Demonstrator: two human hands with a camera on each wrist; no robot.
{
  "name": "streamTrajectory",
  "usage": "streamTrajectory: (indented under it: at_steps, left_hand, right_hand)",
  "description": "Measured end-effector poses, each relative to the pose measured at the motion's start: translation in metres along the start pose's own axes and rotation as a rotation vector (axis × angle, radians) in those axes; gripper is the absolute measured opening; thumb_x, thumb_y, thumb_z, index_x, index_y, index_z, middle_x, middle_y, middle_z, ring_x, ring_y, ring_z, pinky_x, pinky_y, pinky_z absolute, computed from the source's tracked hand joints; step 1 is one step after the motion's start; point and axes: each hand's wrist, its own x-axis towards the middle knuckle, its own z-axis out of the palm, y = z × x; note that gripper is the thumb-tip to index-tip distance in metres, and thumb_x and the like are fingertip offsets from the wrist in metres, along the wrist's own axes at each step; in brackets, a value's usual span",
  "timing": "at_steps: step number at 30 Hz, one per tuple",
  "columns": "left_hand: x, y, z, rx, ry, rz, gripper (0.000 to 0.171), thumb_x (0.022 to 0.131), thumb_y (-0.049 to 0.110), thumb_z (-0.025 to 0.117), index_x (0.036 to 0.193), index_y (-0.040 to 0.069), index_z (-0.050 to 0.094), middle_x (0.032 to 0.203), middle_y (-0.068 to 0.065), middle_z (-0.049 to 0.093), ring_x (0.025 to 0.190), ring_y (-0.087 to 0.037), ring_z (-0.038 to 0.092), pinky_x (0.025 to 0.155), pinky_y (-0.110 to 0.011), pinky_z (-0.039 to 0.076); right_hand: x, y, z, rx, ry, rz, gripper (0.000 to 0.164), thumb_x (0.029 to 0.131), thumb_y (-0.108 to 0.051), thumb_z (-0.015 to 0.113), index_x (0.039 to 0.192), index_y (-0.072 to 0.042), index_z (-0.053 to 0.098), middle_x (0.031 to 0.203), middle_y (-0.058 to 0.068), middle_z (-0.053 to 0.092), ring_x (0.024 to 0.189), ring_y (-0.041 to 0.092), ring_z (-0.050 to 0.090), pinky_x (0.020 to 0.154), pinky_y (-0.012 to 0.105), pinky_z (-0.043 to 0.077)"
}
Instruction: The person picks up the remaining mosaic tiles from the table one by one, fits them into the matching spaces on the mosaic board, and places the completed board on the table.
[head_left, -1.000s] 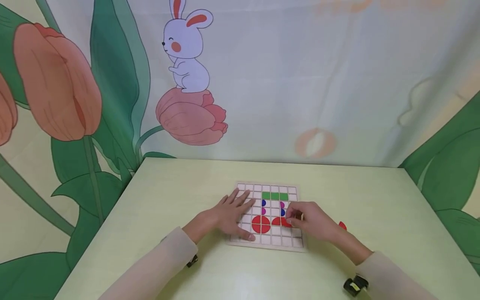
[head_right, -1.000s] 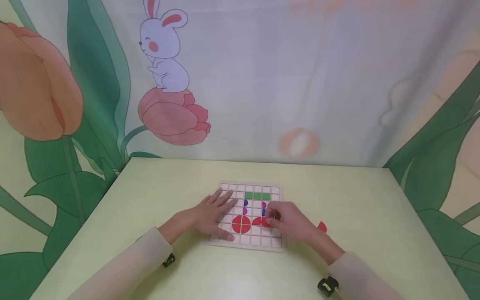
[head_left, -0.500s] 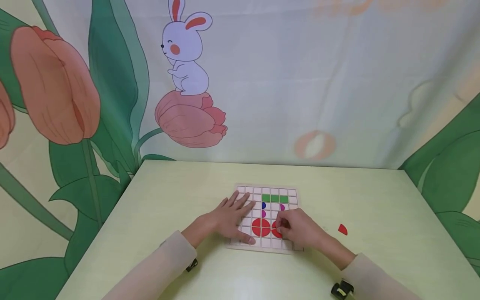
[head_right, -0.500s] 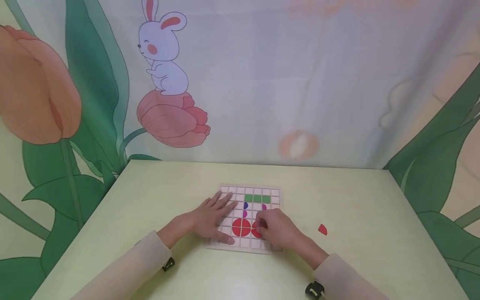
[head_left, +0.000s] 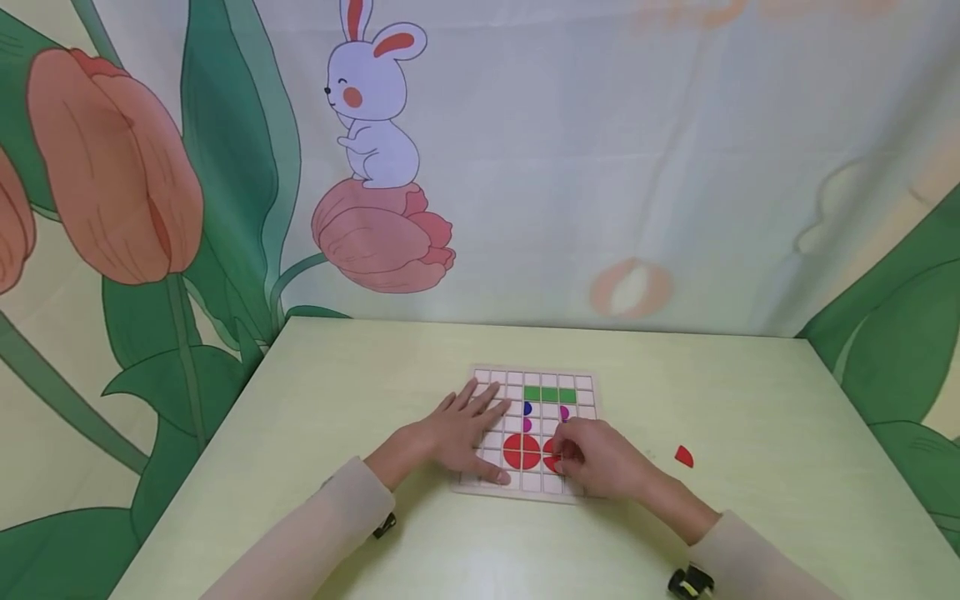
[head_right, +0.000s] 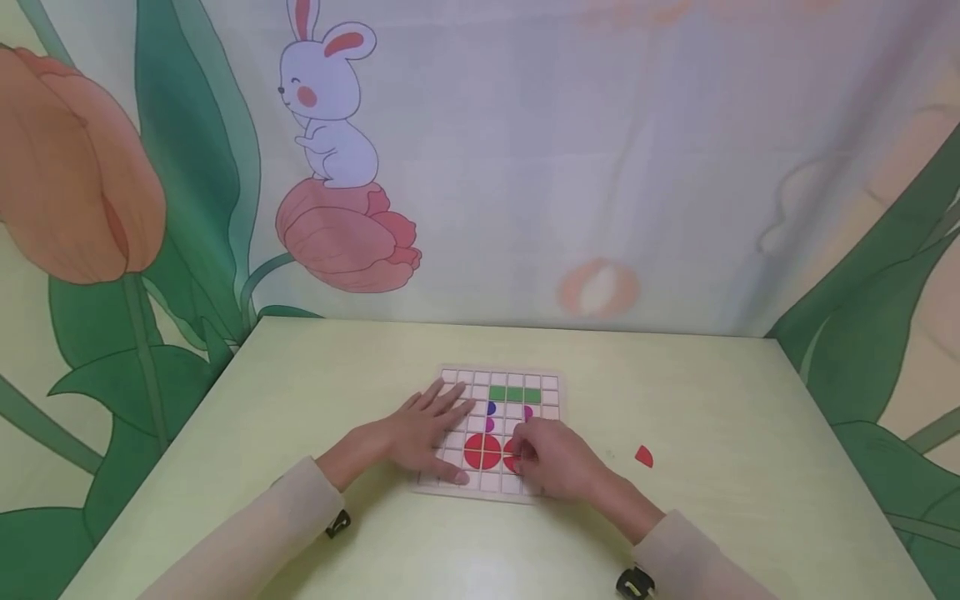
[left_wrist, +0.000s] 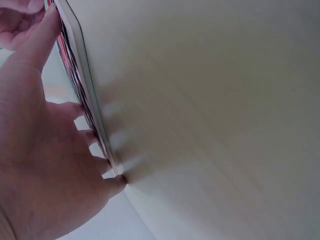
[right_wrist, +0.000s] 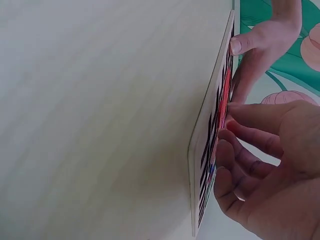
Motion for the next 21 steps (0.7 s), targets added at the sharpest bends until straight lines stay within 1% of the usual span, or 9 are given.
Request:
streamTrajectory:
  at_steps: [3,6,13,21]
  left_hand:
    - [-0.0002,-0.0004,0.0006,0.002,0.001,0.0,0.122,0.081,0.088,0.061,0.173,0.027,0.009,0.179,-0.003,-0.007,0.163,-0.037,-0.011,0.129,-0.062,0.009]
    - [-0.0011,0.0,0.0001,-0.003,0.004,0.002,0.121,0.082,0.087,0.062,0.173,0.027,0.009,0.179,-0.004,-0.006,0.163,-0.037,-0.011,0.129,-0.062,0.009]
    - [-0.0039,0.001,-0.0024,-0.023,0.0,0.007,0.121,0.082,0.085,0.064,0.173,0.026,0.01,0.179,-0.004,-0.006,0.163,-0.037,-0.01,0.129,-0.062,0.007]
    - [-0.0034,0.0004,-0.0015,-0.036,0.0,-0.001,0.121,0.082,0.085,0.065,0.173,0.026,0.01,0.179,-0.003,-0.005,0.163,-0.036,-0.009,0.129,-0.061,0.007]
  right_hand:
    - [-0.0008,0.0019,0.0007,-0.036,-0.024,-0.03,0.016,0.091,-0.008,0.083,0.103,-0.014,0.074,0.087,-0.009,0.062,0.082,0.013,0.056,0.073,0.026,0.054]
    - [-0.0011,0.0027,0.0015,-0.026,-0.031,-0.03,0.017,0.091,-0.006,0.082,0.105,-0.013,0.074,0.089,-0.008,0.063,0.083,0.013,0.057,0.074,0.026,0.055]
    - [-0.0003,0.0032,0.0031,0.011,-0.025,0.013,0.014,0.092,-0.008,0.083,0.1,-0.014,0.073,0.089,-0.008,0.064,0.083,0.014,0.058,0.074,0.027,0.055]
    - [0.0005,0.0029,0.0034,0.014,-0.022,0.01,0.013,0.092,-0.01,0.083,0.097,-0.015,0.072,0.086,-0.009,0.063,0.081,0.014,0.058,0.072,0.027,0.054]
